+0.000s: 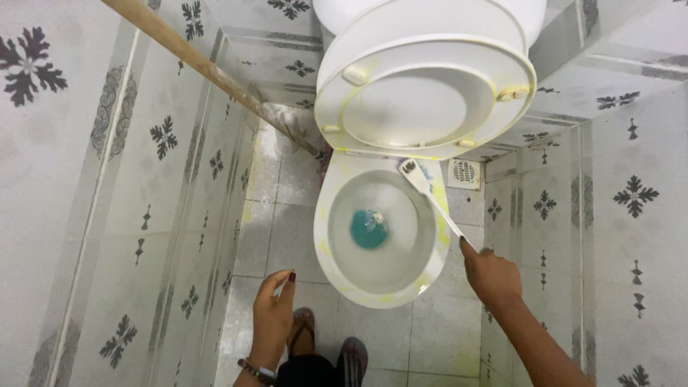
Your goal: The person cleans a toilet by applying cleaning liquid from a bottle onto the rim and inside the bowl, and then scrubbing the surfaces with a toilet brush.
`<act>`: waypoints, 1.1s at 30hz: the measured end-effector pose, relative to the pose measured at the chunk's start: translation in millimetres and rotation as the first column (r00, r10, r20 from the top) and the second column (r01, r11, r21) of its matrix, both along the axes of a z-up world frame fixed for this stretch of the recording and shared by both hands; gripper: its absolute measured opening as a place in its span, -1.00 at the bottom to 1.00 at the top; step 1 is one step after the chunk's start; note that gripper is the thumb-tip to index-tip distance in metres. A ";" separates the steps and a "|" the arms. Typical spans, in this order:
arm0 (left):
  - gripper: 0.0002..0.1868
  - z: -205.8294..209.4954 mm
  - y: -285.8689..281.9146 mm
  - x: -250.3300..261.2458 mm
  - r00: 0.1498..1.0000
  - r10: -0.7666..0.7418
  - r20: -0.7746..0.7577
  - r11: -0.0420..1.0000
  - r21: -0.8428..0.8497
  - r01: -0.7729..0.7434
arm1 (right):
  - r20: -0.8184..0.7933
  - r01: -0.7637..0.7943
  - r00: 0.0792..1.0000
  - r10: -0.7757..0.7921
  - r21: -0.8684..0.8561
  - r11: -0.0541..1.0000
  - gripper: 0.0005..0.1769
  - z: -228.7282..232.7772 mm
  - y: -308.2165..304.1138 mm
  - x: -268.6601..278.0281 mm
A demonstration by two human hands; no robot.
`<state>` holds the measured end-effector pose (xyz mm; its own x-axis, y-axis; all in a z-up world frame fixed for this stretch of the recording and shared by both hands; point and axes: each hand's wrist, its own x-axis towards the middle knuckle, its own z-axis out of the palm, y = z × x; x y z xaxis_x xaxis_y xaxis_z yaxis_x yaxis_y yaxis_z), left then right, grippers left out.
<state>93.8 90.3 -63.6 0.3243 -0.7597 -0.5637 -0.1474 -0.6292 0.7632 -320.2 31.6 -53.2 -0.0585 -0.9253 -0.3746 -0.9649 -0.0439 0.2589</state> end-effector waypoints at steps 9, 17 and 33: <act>-0.65 4.9 14.3 17.9 0.992 0.089 -0.085 0.988 0.134 -0.077 | 0.014 -0.146 0.989 0.145 0.081 0.986 -0.64 18.0 -72.0 49.9; -0.66 -1.7 39.5 48.9 0.989 0.141 -0.047 0.984 -0.105 -0.145 | 0.212 -0.165 0.968 0.131 0.156 0.974 -0.50 27.4 -31.4 68.8; -0.66 -12.7 57.4 83.4 0.953 0.303 -0.023 0.950 -0.069 -0.304 | 0.017 -0.563 0.812 0.584 0.291 0.774 -0.26 -3.3 -47.5 86.2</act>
<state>177.2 147.6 -76.3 0.5398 -0.6642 -0.5171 0.0514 -0.5871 0.8079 -234.0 -15.9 -56.5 0.4143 -0.6583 -0.6285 -0.7179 -0.6608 0.2189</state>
